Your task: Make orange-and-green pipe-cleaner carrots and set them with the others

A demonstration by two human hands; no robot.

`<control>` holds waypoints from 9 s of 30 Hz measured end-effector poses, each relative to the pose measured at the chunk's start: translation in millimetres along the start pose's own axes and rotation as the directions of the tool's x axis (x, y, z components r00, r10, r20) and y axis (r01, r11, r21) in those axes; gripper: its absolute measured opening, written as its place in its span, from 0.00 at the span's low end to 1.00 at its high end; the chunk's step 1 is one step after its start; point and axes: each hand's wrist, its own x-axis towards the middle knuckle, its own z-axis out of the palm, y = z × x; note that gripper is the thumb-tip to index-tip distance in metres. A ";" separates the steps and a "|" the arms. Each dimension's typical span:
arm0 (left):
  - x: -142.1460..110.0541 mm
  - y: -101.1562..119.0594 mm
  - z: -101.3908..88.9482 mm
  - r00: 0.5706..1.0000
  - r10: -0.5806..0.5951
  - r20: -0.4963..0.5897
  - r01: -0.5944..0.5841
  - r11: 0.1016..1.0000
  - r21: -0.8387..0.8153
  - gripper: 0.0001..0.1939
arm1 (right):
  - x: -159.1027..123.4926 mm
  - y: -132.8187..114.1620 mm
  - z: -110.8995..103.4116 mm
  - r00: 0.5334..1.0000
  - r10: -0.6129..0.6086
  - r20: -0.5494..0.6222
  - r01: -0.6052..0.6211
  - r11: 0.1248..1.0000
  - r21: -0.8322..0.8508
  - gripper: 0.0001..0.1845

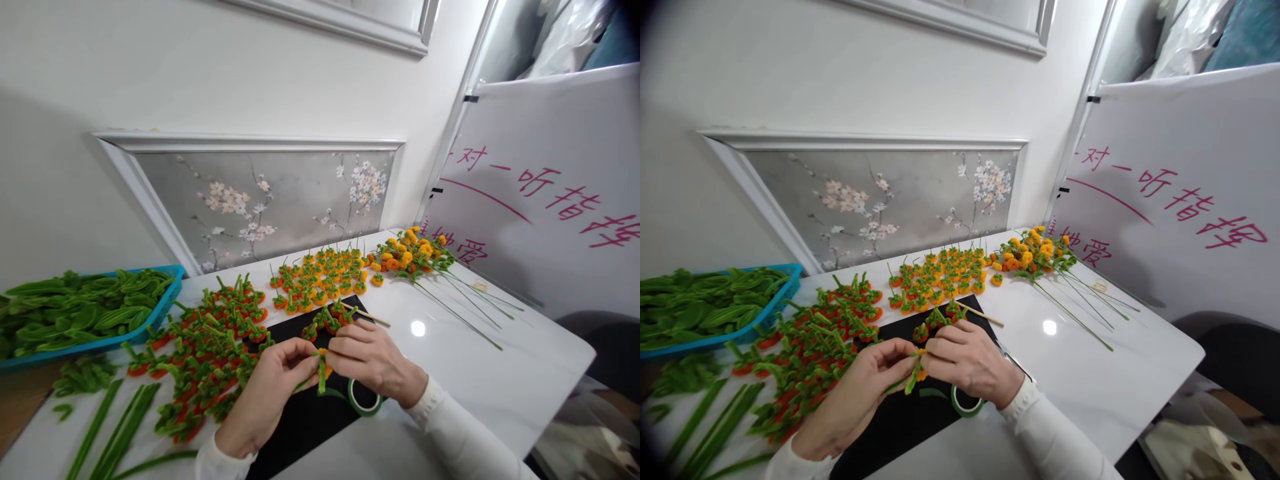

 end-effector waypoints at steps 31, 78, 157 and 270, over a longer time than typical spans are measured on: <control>-1.3 -4.8 11.5 0.999 -0.033 -0.039 0.018 0.943 -0.332 0.11 | 0.3 -0.8 6.6 0.921 0.389 0.008 -0.377 0.888 0.265 0.09; 16.6 -15.0 -13.9 0.942 0.330 -0.055 -0.283 0.875 0.392 0.11 | -0.5 -11.7 13.2 0.668 0.664 0.337 -0.688 0.378 0.620 0.06; 1.9 -11.0 -4.5 0.984 0.116 0.133 -0.109 0.992 -0.063 0.05 | -1.3 -11.4 11.4 0.793 0.609 0.005 -0.484 0.626 0.611 0.08; 2.1 -11.5 7.0 0.998 -0.051 0.044 0.057 0.986 -0.159 0.10 | 3.1 -16.4 4.9 0.940 0.286 0.185 -0.311 0.942 0.123 0.11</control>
